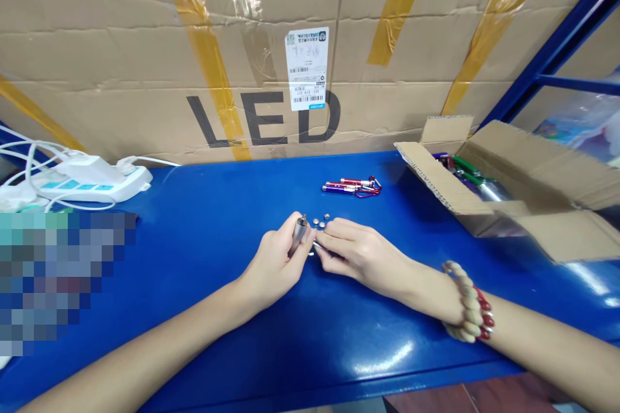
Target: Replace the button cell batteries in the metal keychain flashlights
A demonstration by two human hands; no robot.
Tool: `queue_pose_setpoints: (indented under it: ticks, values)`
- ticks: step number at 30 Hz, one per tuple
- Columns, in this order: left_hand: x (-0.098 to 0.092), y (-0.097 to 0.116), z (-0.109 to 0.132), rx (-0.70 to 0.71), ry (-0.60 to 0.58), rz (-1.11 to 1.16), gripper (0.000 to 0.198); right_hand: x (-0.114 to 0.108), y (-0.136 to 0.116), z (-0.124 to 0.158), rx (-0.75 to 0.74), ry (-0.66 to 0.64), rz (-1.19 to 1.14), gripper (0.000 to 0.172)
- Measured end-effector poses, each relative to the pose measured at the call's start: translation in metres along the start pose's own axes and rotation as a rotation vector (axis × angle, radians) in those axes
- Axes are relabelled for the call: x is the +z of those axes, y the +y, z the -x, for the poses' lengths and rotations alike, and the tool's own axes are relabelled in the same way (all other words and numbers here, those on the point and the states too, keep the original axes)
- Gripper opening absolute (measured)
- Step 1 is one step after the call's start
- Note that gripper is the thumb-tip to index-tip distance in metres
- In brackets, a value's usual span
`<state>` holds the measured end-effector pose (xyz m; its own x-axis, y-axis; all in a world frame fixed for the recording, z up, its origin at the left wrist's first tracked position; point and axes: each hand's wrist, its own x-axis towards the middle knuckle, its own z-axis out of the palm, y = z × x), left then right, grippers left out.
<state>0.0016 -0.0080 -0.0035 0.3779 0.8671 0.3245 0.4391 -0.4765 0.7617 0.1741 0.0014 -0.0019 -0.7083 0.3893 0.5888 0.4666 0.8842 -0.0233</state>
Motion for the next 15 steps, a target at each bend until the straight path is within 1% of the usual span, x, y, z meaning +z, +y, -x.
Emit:
queue_pose_setpoints:
  ticks: [2, 5, 7, 9, 11, 15]
  values:
    - [-0.001, 0.001, 0.001, -0.025, -0.029, 0.069, 0.021, -0.004, 0.003, 0.0, 0.034, 0.005, -0.024, 0.028]
    - [-0.003, 0.003, 0.002, -0.076, -0.078, 0.132, 0.024, -0.013, 0.009, 0.0, 0.103, 0.089, -0.041, 0.021]
    - [-0.004, 0.004, 0.002, -0.089, -0.128, 0.098, 0.025, -0.018, 0.011, 0.001, 0.146, 0.173, -0.024, 0.02]
    - [-0.004, 0.005, 0.003, -0.069, -0.184, 0.044, 0.022, -0.02, 0.01, 0.001, 0.165, 0.222, 0.0, 0.021]
    - [-0.003, 0.005, 0.003, -0.04, -0.205, 0.01, 0.019, -0.018, 0.008, 0.001, 0.148, 0.235, 0.011, 0.021]
    - [-0.001, 0.004, 0.005, 0.005, -0.178, 0.0, 0.019, -0.013, 0.006, 0.002, 0.106, 0.214, 0.01, 0.021]
